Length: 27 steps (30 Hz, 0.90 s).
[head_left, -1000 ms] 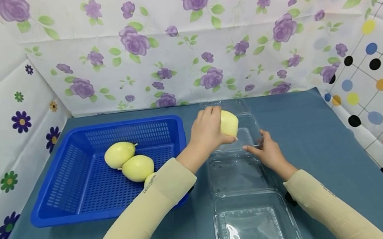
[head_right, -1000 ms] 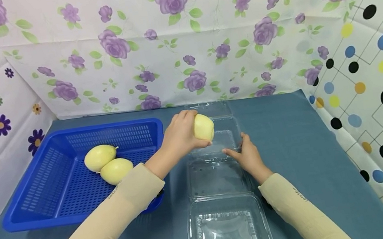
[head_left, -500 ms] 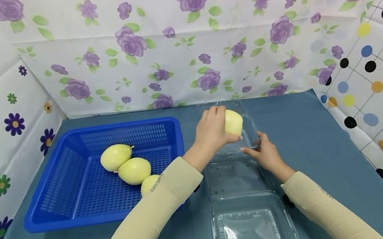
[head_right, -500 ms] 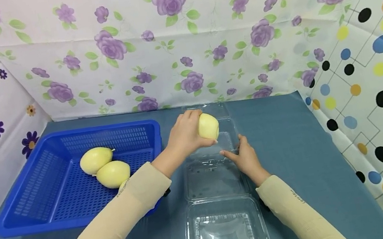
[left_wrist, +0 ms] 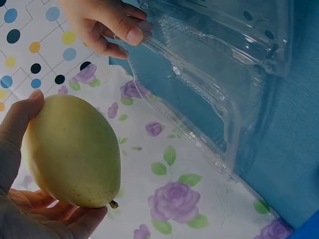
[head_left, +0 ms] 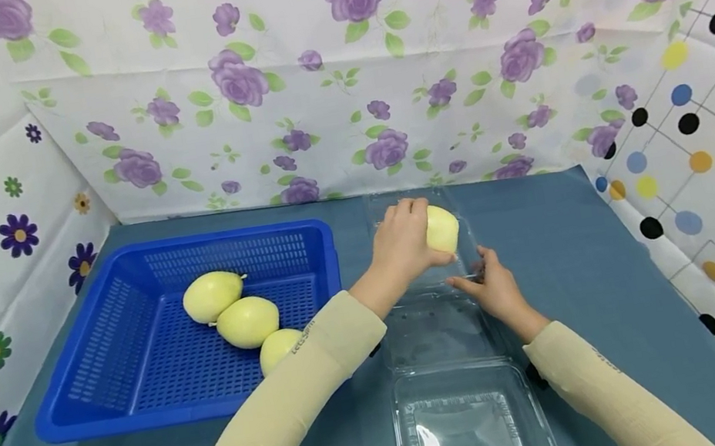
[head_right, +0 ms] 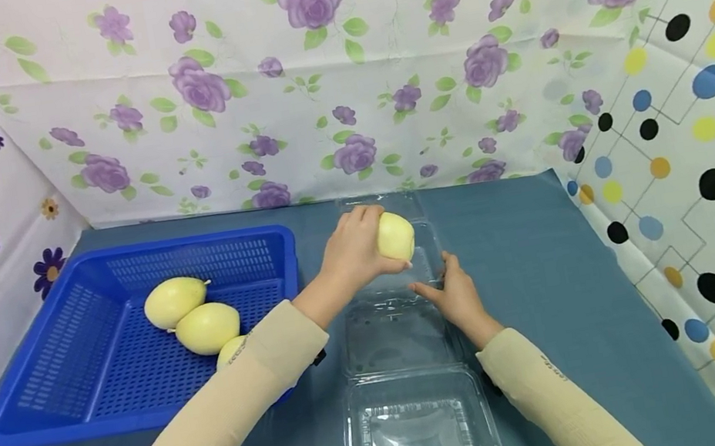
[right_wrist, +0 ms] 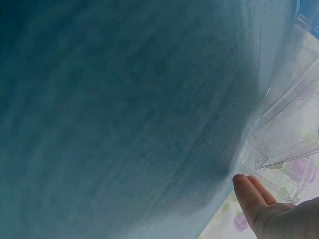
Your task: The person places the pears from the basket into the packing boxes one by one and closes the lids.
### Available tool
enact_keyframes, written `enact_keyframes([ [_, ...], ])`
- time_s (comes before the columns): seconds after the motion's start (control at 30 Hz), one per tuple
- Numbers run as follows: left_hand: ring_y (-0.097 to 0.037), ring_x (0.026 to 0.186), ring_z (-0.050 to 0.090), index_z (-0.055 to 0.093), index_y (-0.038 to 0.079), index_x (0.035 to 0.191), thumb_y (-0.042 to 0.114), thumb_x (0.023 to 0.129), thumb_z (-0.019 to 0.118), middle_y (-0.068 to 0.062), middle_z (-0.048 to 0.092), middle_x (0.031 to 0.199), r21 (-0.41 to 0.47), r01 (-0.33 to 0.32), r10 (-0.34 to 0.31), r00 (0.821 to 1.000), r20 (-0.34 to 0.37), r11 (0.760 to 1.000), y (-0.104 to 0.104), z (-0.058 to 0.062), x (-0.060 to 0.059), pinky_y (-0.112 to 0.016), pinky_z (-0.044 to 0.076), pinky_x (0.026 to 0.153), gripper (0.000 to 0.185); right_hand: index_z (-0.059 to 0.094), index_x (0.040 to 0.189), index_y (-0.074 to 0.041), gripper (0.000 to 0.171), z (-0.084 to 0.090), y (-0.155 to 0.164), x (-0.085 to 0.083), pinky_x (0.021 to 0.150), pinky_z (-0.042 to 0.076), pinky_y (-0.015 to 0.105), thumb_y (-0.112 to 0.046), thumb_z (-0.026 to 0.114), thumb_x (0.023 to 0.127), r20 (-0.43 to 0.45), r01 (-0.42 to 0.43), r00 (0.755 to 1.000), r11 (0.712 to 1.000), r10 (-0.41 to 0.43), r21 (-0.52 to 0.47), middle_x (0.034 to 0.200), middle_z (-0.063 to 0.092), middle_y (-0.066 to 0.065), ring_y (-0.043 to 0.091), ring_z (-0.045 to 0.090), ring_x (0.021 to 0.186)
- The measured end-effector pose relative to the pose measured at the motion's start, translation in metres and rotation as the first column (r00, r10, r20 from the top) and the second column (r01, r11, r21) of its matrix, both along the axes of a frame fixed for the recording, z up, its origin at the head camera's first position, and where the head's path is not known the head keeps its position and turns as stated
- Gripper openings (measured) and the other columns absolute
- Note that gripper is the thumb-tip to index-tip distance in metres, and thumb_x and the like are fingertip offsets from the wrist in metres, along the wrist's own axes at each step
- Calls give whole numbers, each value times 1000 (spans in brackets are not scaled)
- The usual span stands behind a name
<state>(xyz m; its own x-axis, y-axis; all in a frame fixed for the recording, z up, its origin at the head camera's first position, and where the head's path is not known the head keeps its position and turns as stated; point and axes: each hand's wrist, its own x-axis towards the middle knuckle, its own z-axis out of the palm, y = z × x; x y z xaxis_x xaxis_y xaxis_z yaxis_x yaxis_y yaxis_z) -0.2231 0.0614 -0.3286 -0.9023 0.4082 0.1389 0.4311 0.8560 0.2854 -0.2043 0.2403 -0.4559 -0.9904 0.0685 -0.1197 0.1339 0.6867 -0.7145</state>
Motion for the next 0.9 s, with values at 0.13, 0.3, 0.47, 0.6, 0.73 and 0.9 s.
enact_keyframes([
  [0.13, -26, 118, 52, 45, 7, 137, 52, 71, 78, -9, 52, 133, 2, 27, -27, 1000, 10, 1000, 8, -1, -1, -36, 50, 94, 86, 11, 148, 4, 92, -1, 3, 1, 92, 47, 53, -40, 66, 88, -2, 12, 1000, 1000, -12, 6, 133, 45, 30, 43, 50, 119],
  [0.3, -25, 116, 53, 47, 9, 136, 52, 70, 79, -8, 54, 131, 1, 1, -1, 1000, 2, 1000, 12, -6, -5, -36, 50, 93, 85, 12, 148, 4, 94, -2, 2, 1, 91, 48, 53, -42, 67, 87, -8, 2, 1000, 1000, -2, -3, 132, 45, 30, 43, 51, 118],
  [0.47, -25, 117, 53, 47, 8, 137, 52, 70, 79, -8, 54, 131, 17, -23, 23, 1000, 15, 1000, 15, -10, -10, -37, 50, 93, 87, 11, 148, 5, 94, 0, 1, 0, 91, 47, 53, -40, 67, 88, -11, 4, 1000, 1000, -4, -10, 133, 45, 30, 43, 51, 118],
  [0.6, -25, 116, 54, 48, 8, 137, 54, 69, 79, -8, 54, 131, 24, -33, 32, 999, 6, 999, 18, -15, -13, -37, 51, 92, 87, 11, 148, 6, 92, 1, 0, 1, 91, 47, 53, -37, 67, 89, -6, 8, 1000, 1000, -8, -9, 131, 46, 30, 43, 51, 117],
  [0.73, -25, 116, 54, 48, 8, 136, 53, 69, 80, -8, 54, 131, 34, -29, 29, 1000, -11, 999, 19, -21, -18, -37, 51, 91, 87, 12, 148, 5, 90, 1, -1, 1, 93, 46, 54, -36, 67, 89, -8, 11, 1000, 1000, -11, -25, 134, 45, 31, 44, 50, 119],
  [0.9, -25, 117, 53, 47, 8, 137, 49, 69, 81, -9, 54, 130, 54, -31, 31, 1000, -2, 998, 18, -31, -24, -38, 50, 92, 87, 15, 146, 6, 93, 3, -3, 3, 91, 48, 54, -43, 67, 87, -41, 12, 999, 1000, -13, -24, 132, 45, 32, 45, 51, 117],
])
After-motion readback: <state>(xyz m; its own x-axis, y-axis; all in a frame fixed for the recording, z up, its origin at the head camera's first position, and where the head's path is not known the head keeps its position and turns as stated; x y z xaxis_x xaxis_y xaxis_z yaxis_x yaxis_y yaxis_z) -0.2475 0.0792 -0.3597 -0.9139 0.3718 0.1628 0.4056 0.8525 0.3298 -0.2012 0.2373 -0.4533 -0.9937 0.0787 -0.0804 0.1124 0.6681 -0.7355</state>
